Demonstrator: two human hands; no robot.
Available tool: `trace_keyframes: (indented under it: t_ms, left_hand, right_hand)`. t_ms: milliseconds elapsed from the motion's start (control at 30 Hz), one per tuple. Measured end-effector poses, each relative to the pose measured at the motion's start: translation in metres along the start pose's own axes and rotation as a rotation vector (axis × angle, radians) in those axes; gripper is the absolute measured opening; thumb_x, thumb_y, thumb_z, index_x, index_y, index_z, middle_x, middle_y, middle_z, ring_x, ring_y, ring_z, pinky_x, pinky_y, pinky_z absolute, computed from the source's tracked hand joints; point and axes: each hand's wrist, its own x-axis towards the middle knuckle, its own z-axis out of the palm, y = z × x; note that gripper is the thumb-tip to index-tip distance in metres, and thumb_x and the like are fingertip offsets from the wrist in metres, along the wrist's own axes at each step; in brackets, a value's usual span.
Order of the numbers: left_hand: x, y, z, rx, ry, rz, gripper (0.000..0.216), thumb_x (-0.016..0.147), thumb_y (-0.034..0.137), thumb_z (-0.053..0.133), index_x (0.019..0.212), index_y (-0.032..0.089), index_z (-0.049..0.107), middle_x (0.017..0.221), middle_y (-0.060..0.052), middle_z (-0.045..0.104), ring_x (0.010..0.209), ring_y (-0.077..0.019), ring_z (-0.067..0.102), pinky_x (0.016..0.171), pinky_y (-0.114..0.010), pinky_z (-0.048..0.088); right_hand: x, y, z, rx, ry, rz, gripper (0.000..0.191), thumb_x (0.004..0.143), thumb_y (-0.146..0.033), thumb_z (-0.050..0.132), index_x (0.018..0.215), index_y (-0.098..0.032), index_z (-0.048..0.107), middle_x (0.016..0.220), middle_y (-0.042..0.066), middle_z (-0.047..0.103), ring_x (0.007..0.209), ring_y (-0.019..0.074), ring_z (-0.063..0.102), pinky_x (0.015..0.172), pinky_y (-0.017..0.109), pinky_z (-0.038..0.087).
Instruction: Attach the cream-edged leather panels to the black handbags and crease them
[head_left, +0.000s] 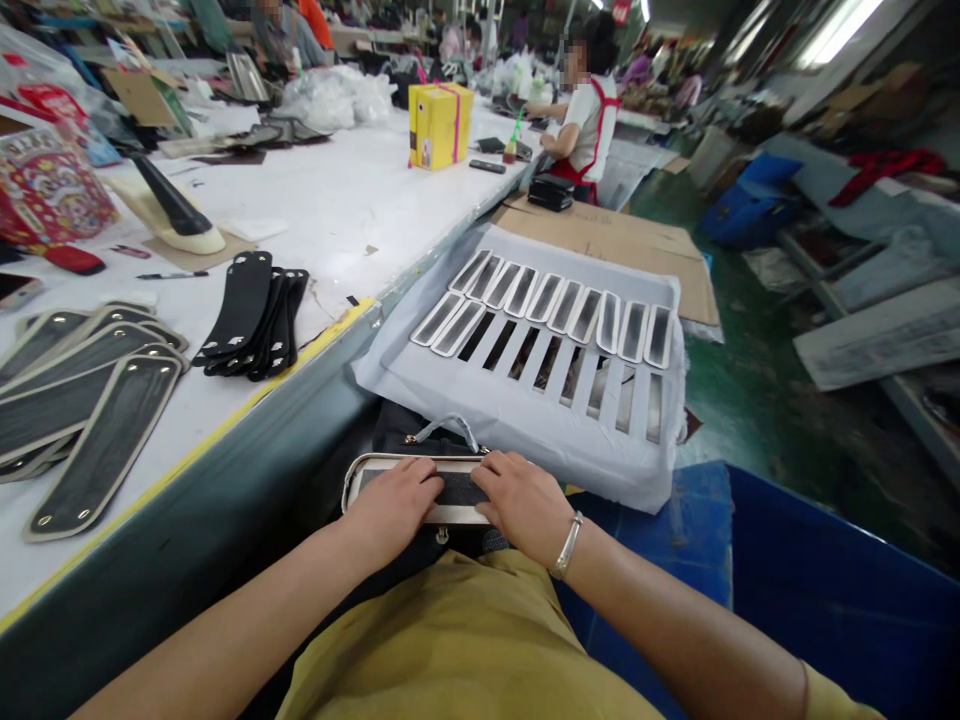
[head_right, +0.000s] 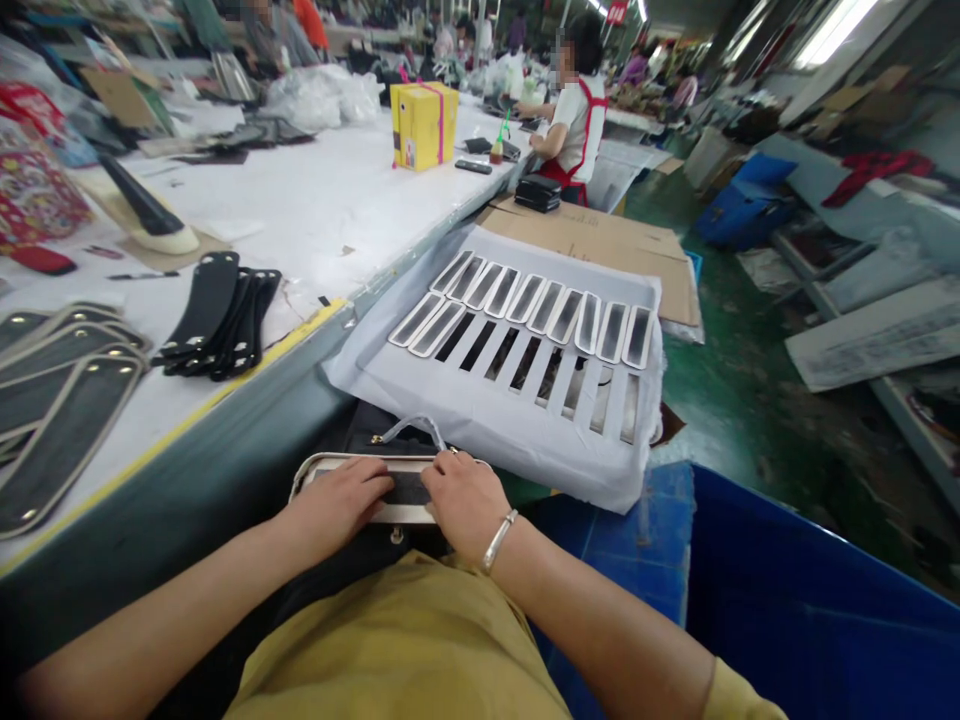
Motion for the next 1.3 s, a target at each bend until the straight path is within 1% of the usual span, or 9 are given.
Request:
trace_keyframes:
  t_ms: [200,333,433,533,733,867,1033,1200,1300]
  left_hand:
    - [0.008,0.007,0.001,-0.062,-0.040,0.035,0.030,0.087,0.012,0.041,0.110,0.019,0.061,0.112,-0.007,0.059,0.105,-0.0199,0.051,0.096,-0.034,0.040]
    - [0.010,0.009,-0.002,-0.077,-0.067,0.021,0.033,0.086,0.010,0.042,0.110,0.019,0.062,0.115,-0.008,0.059,0.107,-0.0211,0.052,0.094,-0.035,0.042]
    - [0.010,0.010,-0.001,-0.069,-0.074,0.006,0.038,0.083,0.004,0.039,0.110,0.020,0.062,0.119,-0.008,0.058,0.108,-0.0214,0.053,0.093,-0.036,0.043]
    - [0.010,0.011,0.001,-0.048,-0.070,0.004,0.042,0.081,0.000,0.037,0.108,0.019,0.063,0.119,-0.009,0.058,0.109,-0.0220,0.053,0.093,-0.037,0.044]
    - [0.012,0.017,-0.002,0.002,-0.111,-0.012,0.044,0.078,-0.002,0.034,0.106,0.017,0.063,0.118,-0.010,0.058,0.107,-0.0240,0.054,0.089,-0.039,0.047]
    - [0.015,0.022,-0.007,0.017,-0.132,-0.009,0.042,0.078,-0.002,0.035,0.103,0.015,0.063,0.114,-0.011,0.059,0.104,-0.0250,0.055,0.086,-0.039,0.048]
    - [0.025,0.034,-0.007,0.023,-0.126,0.027,0.032,0.081,0.001,0.037,0.094,0.012,0.065,0.104,-0.012,0.060,0.099,-0.0249,0.055,0.084,-0.039,0.049]
    - [0.041,0.060,0.002,-0.020,-0.022,0.146,0.031,0.086,0.009,0.040,0.110,0.016,0.059,0.111,-0.009,0.058,0.100,-0.0235,0.053,0.081,-0.036,0.050]
    - [0.048,0.069,0.004,-0.001,-0.035,0.173,0.029,0.088,0.014,0.043,0.111,0.019,0.059,0.107,-0.008,0.060,0.096,-0.0240,0.054,0.075,-0.035,0.051]
  right_hand:
    - [0.000,0.006,0.002,0.075,0.017,-0.020,0.021,0.077,-0.027,0.064,0.095,-0.019,0.061,0.104,0.009,0.060,0.096,0.0244,0.053,0.081,0.035,0.044]
    - [-0.012,0.038,-0.001,0.398,0.047,-0.100,0.036,0.076,-0.023,0.064,0.112,-0.019,0.058,0.108,0.007,0.062,0.095,0.0195,0.057,0.088,0.033,0.044]
    - [-0.032,0.064,-0.007,0.577,0.161,-0.009,0.032,0.078,-0.021,0.063,0.109,-0.020,0.060,0.100,0.004,0.063,0.087,0.0156,0.059,0.084,0.029,0.046]
    - [-0.049,0.075,-0.007,0.566,0.229,0.089,0.024,0.076,-0.018,0.064,0.100,-0.019,0.064,0.094,0.004,0.063,0.087,0.0160,0.059,0.082,0.029,0.046]
    - [-0.052,0.066,0.013,0.424,0.217,0.115,0.025,0.073,-0.018,0.066,0.098,-0.020,0.066,0.107,0.007,0.058,0.100,0.0196,0.053,0.093,0.034,0.041]
    - [-0.045,0.061,0.017,0.296,0.153,0.149,0.031,0.070,-0.019,0.068,0.100,-0.020,0.065,0.110,0.008,0.054,0.102,0.0214,0.050,0.094,0.035,0.039]
    - [-0.040,0.057,0.008,0.189,0.053,0.197,0.033,0.069,-0.021,0.068,0.101,-0.024,0.063,0.108,0.006,0.054,0.101,0.0225,0.048,0.090,0.036,0.039]
    - [-0.035,0.057,0.007,0.178,0.031,0.203,0.031,0.067,-0.021,0.069,0.097,-0.023,0.061,0.105,0.006,0.054,0.097,0.0217,0.049,0.089,0.036,0.039]
    - [-0.034,0.061,0.011,0.290,0.040,0.166,0.029,0.066,-0.015,0.067,0.094,-0.021,0.059,0.101,0.005,0.056,0.097,0.0201,0.051,0.089,0.035,0.040]
